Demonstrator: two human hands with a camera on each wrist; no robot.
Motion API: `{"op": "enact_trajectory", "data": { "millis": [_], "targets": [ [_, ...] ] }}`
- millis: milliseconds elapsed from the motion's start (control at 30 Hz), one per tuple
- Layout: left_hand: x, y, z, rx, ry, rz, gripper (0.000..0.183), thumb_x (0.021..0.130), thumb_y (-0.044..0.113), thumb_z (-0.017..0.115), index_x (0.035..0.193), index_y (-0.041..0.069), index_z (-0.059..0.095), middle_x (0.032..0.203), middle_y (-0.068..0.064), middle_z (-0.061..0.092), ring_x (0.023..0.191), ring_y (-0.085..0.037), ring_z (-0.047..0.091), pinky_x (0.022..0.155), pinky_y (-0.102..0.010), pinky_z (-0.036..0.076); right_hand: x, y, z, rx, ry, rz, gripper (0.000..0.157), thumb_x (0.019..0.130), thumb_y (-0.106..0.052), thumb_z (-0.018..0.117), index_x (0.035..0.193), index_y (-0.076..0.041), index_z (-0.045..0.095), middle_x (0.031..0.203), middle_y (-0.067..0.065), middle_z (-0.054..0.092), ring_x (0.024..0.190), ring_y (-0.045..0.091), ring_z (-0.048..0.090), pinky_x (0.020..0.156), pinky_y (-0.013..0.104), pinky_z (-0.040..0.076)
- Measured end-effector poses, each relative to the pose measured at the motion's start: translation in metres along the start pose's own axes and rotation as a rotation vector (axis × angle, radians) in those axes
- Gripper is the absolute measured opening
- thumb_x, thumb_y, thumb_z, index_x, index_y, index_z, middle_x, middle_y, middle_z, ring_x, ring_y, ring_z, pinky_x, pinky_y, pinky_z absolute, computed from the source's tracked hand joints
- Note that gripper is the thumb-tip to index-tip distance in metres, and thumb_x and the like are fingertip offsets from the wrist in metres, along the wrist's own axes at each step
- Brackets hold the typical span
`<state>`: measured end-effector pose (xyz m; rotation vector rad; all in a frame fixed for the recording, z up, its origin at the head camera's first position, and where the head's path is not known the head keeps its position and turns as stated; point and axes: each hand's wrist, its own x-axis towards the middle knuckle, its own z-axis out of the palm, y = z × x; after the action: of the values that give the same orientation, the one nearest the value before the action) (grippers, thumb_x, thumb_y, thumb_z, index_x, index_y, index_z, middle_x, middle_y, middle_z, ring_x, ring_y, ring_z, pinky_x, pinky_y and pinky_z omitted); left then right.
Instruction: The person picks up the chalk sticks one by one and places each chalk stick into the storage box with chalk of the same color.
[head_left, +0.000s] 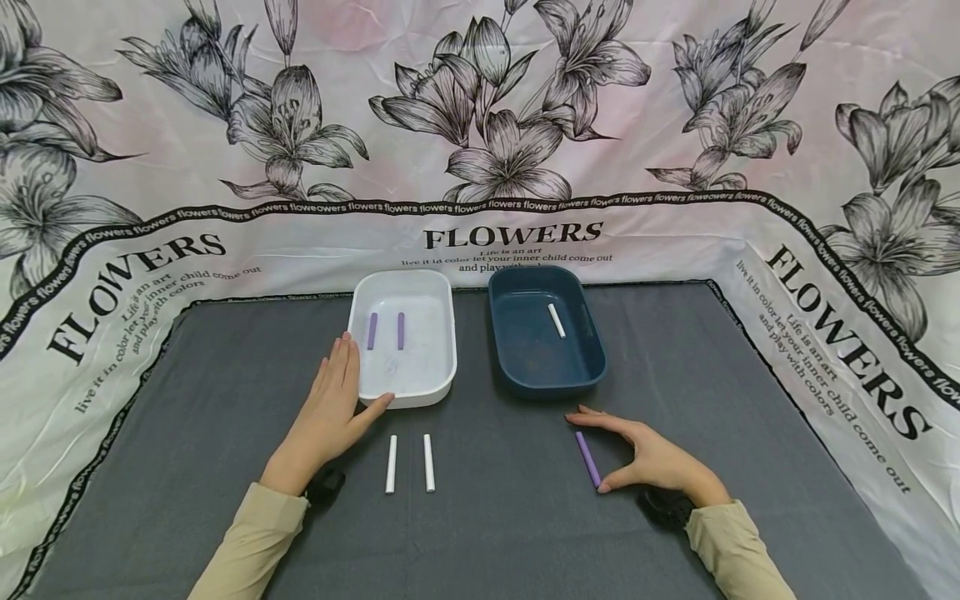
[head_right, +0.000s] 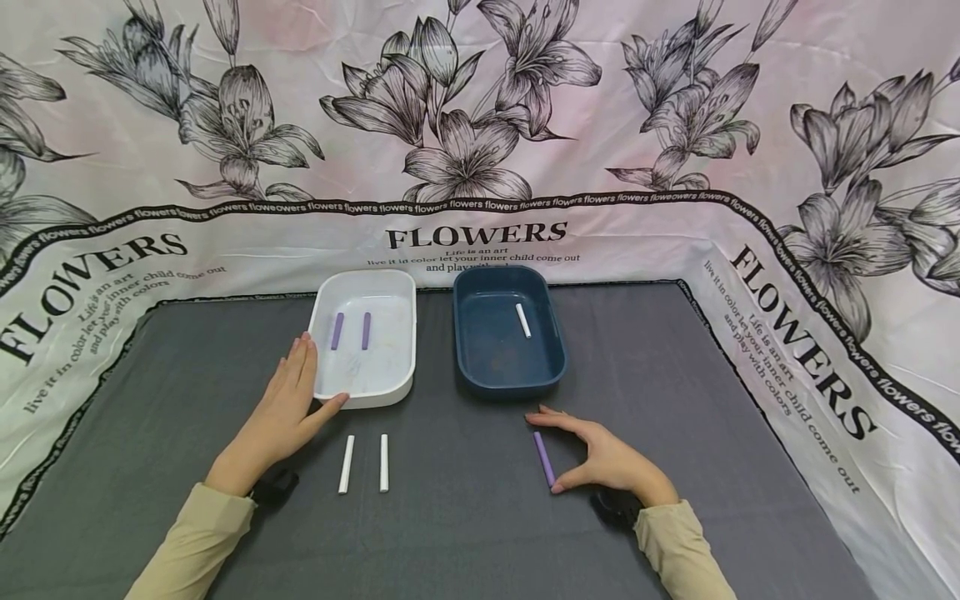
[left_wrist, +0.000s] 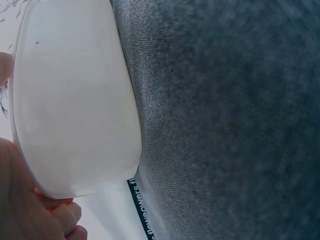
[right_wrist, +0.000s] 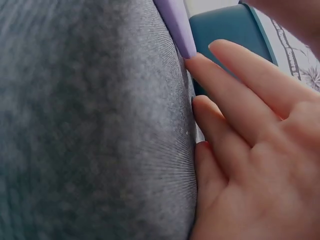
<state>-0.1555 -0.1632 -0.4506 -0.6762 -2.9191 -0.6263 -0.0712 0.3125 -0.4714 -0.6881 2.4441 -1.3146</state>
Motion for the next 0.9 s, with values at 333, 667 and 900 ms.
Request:
{"op": "enact_trajectory", "data": {
  "millis": [333, 667, 900],
  "targets": [
    [0.0004, 0.0007, -0.0001, 0.008, -0.002, 0.001, 0.102, 0.097, 0.059, 0.051, 0.155, -0.007, -0.001, 0.163, -0.022, -0.006, 0.151, -0.035, -0.004, 0.119, -0.055, 0.009, 0.0007, 0.0034, 0.0024, 0.003, 0.067, -0.025, 0.074, 0.075, -0.027, 0.088, 0.142, -0.019, 0.056, 0.154, 0.006, 0.042, 0.146, 0.033, 0.027, 0.108, 0.008, 0.020],
    [0.0002, 0.0013, -0.0005, 0.010, 0.001, 0.001, 0.102, 0.097, 0.059, 0.051, 0.155, -0.008, 0.000, 0.163, -0.023, -0.006, 0.151, -0.036, -0.003, 0.120, -0.054, 0.008, 0.0024, 0.0011, 0.0028, 0.000, 0.066, -0.047, 0.077, 0.075, -0.027, 0.089, 0.143, -0.017, 0.054, 0.148, 0.003, 0.051, 0.147, 0.035, 0.024, 0.110, 0.009, 0.018],
    [-0.0001, 0.0006, 0.0005, 0.009, 0.002, 0.000, 0.102, 0.097, 0.059, 0.050, 0.155, -0.008, 0.001, 0.163, -0.023, -0.005, 0.151, -0.035, -0.004, 0.119, -0.055, 0.008, 0.0030, 0.0025, 0.0031, -0.019, 0.069, -0.023, 0.077, 0.074, -0.029, 0.089, 0.142, -0.019, 0.055, 0.148, 0.002, 0.050, 0.146, 0.034, 0.027, 0.109, 0.008, 0.019]
  ]
}}
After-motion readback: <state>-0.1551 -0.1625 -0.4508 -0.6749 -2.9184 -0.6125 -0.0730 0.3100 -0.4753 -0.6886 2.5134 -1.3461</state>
